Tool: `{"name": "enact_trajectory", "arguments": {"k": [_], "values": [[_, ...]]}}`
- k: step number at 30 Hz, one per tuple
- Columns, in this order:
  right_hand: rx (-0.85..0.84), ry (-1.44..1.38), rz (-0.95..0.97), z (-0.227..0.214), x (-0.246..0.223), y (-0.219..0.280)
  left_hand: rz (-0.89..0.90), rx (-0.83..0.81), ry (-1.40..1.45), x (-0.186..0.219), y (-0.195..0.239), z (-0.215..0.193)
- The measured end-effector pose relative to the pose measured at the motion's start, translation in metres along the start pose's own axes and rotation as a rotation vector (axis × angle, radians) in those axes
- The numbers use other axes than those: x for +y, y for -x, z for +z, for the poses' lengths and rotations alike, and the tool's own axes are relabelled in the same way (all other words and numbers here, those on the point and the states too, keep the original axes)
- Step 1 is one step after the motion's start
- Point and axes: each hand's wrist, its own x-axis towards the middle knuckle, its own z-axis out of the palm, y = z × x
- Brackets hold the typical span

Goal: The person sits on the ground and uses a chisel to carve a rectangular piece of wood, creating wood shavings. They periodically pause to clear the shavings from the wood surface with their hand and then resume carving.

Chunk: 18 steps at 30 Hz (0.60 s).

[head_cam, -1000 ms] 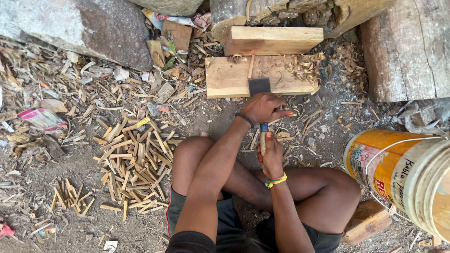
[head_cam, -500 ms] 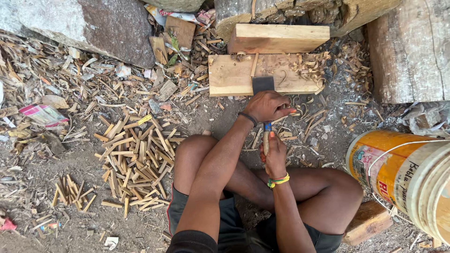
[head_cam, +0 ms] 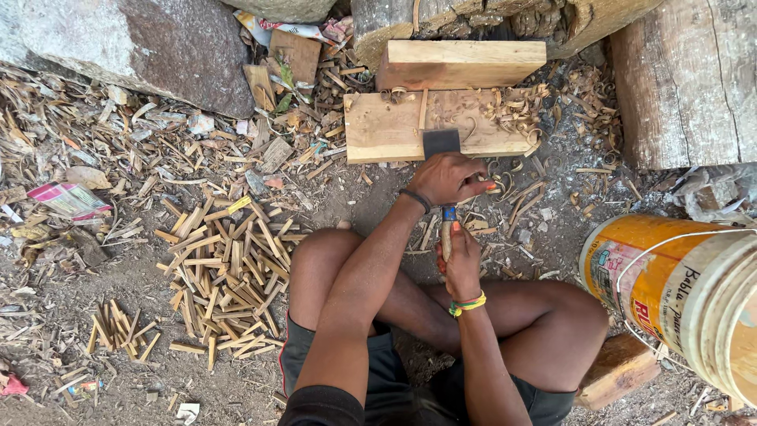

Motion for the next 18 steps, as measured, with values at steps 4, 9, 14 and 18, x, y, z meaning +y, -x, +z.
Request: {"name": "enact_trajectory", "arguments": {"k": [4,9,14,18], "values": [[-0.007,0.005,-0.026,0.000,-0.002,0.000,0.005,0.002,-0.003,0.000,0.000,0.001],[0.017,0.011,-0.003,0.004,-0.005,0.001,0.013,0.041,-0.003,-0.003,0.000,0.000],[0.001,0.043,-0.010,0.005,-0.002,-0.003,-0.058,0.052,-0.017,-0.009,0.002,0.001],[0.002,0.091,-0.005,0.005,0.001,-0.008,-0.123,0.033,0.050,-0.012,0.002,0.000]]}}
